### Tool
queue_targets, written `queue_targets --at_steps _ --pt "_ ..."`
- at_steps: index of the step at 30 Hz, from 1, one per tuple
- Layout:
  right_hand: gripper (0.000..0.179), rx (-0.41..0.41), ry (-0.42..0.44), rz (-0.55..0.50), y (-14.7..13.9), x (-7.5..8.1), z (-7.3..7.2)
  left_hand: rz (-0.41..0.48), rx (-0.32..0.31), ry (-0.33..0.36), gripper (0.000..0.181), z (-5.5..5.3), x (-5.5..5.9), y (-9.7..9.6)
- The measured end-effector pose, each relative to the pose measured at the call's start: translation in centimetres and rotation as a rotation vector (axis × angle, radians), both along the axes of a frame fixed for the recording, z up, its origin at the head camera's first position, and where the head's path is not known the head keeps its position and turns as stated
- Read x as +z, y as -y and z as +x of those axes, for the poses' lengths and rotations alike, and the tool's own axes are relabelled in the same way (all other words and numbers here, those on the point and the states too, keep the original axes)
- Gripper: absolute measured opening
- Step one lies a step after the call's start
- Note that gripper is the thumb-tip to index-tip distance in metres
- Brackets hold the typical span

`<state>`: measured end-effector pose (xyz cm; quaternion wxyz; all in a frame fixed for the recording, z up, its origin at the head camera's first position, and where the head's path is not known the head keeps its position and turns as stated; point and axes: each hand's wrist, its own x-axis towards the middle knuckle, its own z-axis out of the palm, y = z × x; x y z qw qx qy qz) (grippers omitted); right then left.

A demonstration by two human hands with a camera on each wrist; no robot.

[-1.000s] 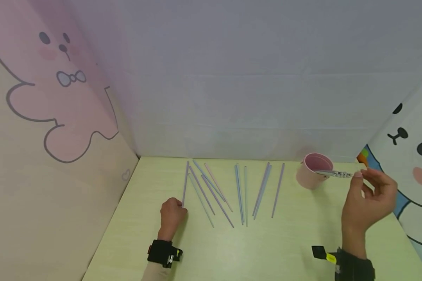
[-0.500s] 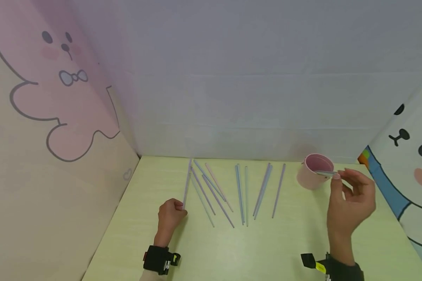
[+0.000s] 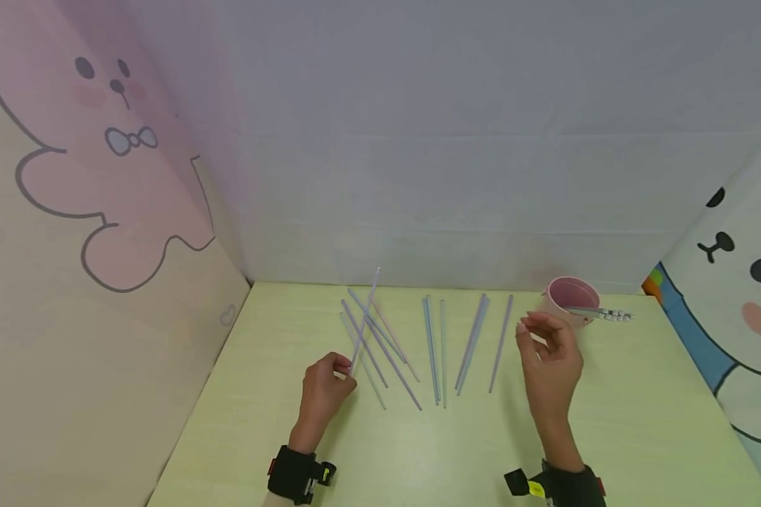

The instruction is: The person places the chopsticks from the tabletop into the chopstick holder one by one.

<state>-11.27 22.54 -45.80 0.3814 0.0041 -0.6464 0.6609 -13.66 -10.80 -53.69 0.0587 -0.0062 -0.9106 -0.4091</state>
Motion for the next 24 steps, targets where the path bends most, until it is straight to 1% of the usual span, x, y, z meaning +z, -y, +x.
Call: queue_targets --at_steps 3,6,9,14,16,18,20,22,24 --pt "0.027 0.048 0.025 -0.014 1.1 0.3 0.2 0.022 -0.028 -0.014 0.022 0.2 0.3 -0.6" --pt "0.027 0.094 0.029 -0.017 1.6 -0.2 -0.1 0.039 -0.057 -0.048 0.022 0.4 0.4 -1.2" --pt "0.028 0.119 0.039 0.000 2.1 -1.0 -0.4 0.041 -0.089 -0.103 0.021 0.6 0.3 -1.8" --pt "0.029 0.152 0.071 0.014 2.9 -1.9 -0.9 0.014 -0.149 -0.179 0.021 0.9 0.1 -2.9" --pt "0.029 0.180 0.087 0.025 3.3 -2.1 -1.1 0.002 -0.179 -0.199 0.021 1.1 0.0 -3.4" --pt "0.030 0.212 0.124 0.033 3.6 -2.3 -1.1 -0.010 -0.213 -0.217 0.021 1.3 -0.1 -3.8" --pt "0.032 0.253 0.161 0.023 4.0 -2.5 -1.3 -0.020 -0.245 -0.241 0.021 1.5 -0.2 -4.2" --pt "0.033 0.289 0.192 -0.009 4.4 -2.7 -1.3 -0.029 -0.271 -0.260 0.022 1.7 -0.3 -4.6" --pt "0.034 0.317 0.202 -0.044 4.8 -2.7 -1.3 -0.029 -0.291 -0.274 0.023 1.8 -0.4 -4.9"
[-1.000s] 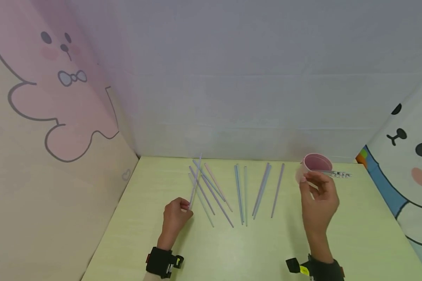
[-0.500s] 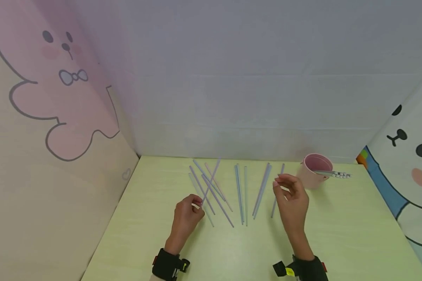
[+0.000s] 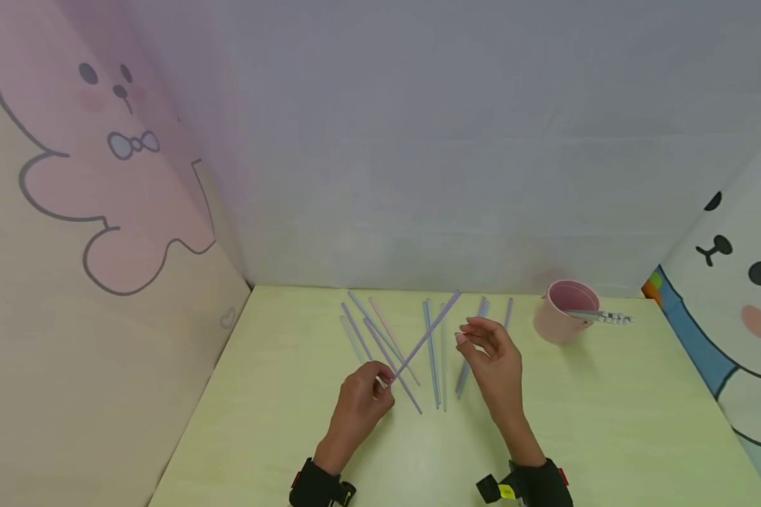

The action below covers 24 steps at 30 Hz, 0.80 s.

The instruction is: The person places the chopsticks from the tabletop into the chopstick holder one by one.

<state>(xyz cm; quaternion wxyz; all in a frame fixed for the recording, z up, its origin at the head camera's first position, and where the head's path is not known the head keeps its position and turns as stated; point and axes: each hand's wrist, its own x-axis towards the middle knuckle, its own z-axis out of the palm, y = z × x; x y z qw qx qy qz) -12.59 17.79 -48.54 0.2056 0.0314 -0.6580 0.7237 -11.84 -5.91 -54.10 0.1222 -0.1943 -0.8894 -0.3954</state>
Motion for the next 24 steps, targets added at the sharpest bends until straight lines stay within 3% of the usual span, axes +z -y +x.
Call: queue_targets --at_steps 13,24 --pt "0.029 0.024 -0.074 -0.128 1.1 0.8 0.2 0.005 -0.105 -0.049 0.027 0.6 -0.2 -1.3" --pt "0.025 0.053 -0.141 -0.161 1.1 0.9 0.3 0.006 -0.121 -0.028 0.023 0.5 -0.7 -1.5"
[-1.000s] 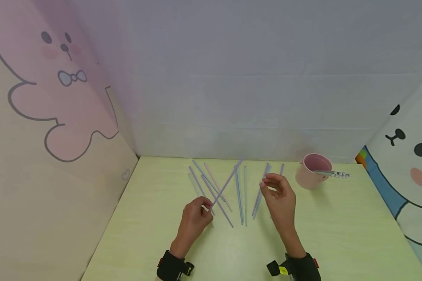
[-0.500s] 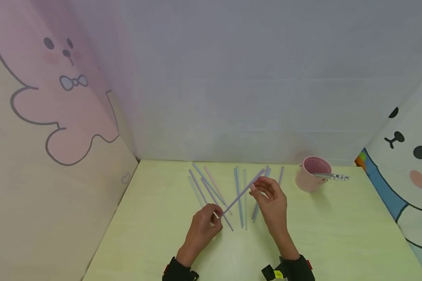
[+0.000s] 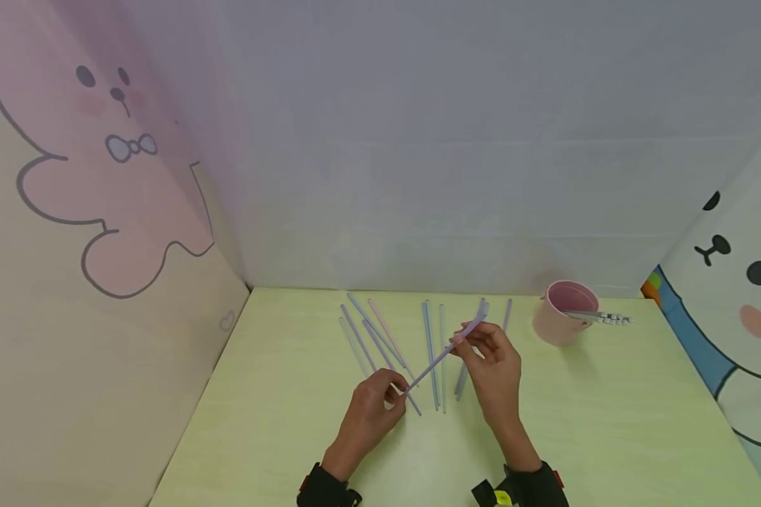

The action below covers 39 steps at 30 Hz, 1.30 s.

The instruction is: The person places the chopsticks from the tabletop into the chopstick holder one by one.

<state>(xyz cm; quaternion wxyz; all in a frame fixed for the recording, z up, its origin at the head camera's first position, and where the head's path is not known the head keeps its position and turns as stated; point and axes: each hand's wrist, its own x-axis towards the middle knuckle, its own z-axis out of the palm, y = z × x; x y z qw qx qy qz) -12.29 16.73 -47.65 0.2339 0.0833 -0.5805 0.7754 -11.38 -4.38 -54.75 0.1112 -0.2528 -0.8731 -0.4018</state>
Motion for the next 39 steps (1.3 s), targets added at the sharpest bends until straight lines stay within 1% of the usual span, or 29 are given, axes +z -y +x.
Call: queue_targets --at_steps 4,9,14,18,21,23,25,27,29,31,33,37,39 --pt "0.026 -0.033 -0.010 -0.004 -0.8 0.2 -0.1 0.000 0.013 0.000 0.024 -0.1 -0.5 0.1" --pt "0.026 -0.074 -0.036 -0.025 -2.1 0.6 -0.3 -0.012 0.087 0.002 0.025 -0.4 -1.5 0.6" --pt "0.028 -0.110 -0.057 -0.074 -3.8 1.3 -0.4 -0.028 0.191 0.006 0.023 -1.1 -2.2 1.4" --pt "0.030 -0.141 -0.081 -0.089 -5.3 2.1 -0.5 -0.023 0.289 0.032 0.022 -1.7 -2.3 2.1" --pt "0.030 -0.174 -0.112 -0.110 -6.5 2.6 -0.5 -0.033 0.361 0.038 0.023 -2.1 -2.3 2.5" --pt "0.031 -0.209 -0.128 -0.114 -7.3 2.9 -0.4 -0.054 0.402 0.037 0.025 -2.3 -2.3 2.7" --pt "0.031 -0.249 -0.142 -0.092 -8.0 3.2 -0.3 -0.077 0.437 0.042 0.026 -2.5 -2.4 2.9" --pt "0.032 -0.296 -0.155 -0.058 -8.7 3.6 -0.3 -0.096 0.461 0.047 0.027 -2.6 -2.5 3.0" --pt "0.033 -0.363 -0.163 0.005 -9.4 3.9 -0.2 -0.101 0.474 0.058 0.028 -2.7 -2.7 3.0" --pt "0.033 -0.412 -0.188 0.023 -10.0 4.4 -0.1 -0.108 0.480 0.065 0.028 -2.8 -2.8 3.0" --pt "0.032 -0.447 -0.222 -0.005 -10.7 4.9 -0.1 -0.109 0.485 0.072 0.029 -2.8 -3.0 2.8" --pt "0.029 -0.509 -0.288 -0.104 -12.1 5.9 0.0 -0.126 0.499 0.073 0.030 -3.0 -3.3 2.5" --pt "0.029 -0.562 -0.299 -0.078 -12.7 6.2 0.1 -0.131 0.508 0.072 0.030 -3.1 -3.3 2.4"
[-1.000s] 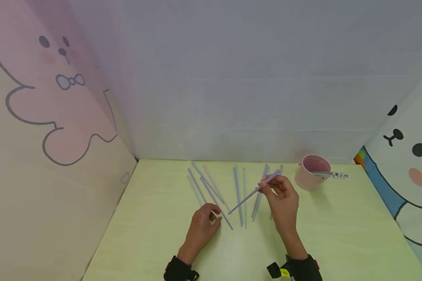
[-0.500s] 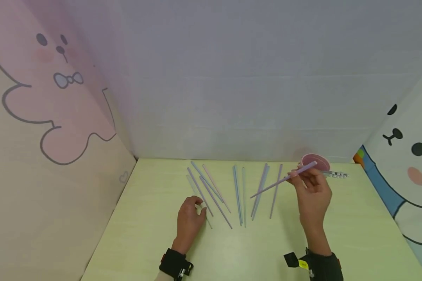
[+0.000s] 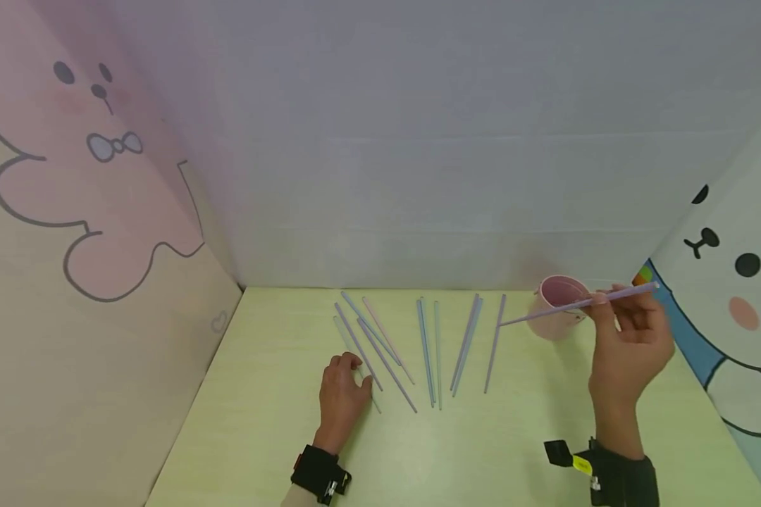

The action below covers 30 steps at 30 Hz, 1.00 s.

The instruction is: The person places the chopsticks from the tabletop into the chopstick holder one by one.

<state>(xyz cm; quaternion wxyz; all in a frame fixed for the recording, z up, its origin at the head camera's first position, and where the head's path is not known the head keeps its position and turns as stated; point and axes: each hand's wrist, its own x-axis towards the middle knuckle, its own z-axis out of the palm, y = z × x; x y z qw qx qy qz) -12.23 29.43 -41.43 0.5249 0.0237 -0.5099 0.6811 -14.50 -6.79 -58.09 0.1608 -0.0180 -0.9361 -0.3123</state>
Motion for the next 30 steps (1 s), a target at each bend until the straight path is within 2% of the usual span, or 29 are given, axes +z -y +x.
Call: queue_targets --at_steps 5,9,11,13,18,23,27,30 --pt "0.027 -0.105 0.009 0.027 -1.5 0.5 0.0 -0.049 0.026 -0.003 0.030 -0.1 -0.1 -0.2" --pt "0.028 -0.119 -0.038 -0.007 -2.5 1.0 0.0 -0.099 0.038 0.004 0.029 0.0 -0.2 -0.2" --pt "0.028 -0.141 -0.043 0.004 -2.9 1.2 0.0 -0.099 0.040 0.011 0.028 0.1 -0.1 -0.2" --pt "0.029 -0.143 -0.052 -0.028 -3.2 1.4 0.0 -0.092 0.040 0.021 0.028 0.2 0.0 0.0" --pt "0.028 -0.241 0.013 -0.001 -4.0 1.6 0.1 -0.066 0.058 0.070 0.027 0.6 0.2 1.0" --pt "0.024 -0.361 0.084 0.128 -4.9 1.1 -0.1 -0.042 0.094 0.070 0.024 0.9 0.5 2.4" --pt "0.023 -0.410 0.138 0.180 -5.3 0.6 -0.1 -0.059 0.115 0.053 0.023 1.0 0.7 3.5" --pt "0.022 -0.412 0.158 0.157 -5.2 0.5 -0.1 -0.071 0.129 0.071 0.023 1.0 0.8 4.2"
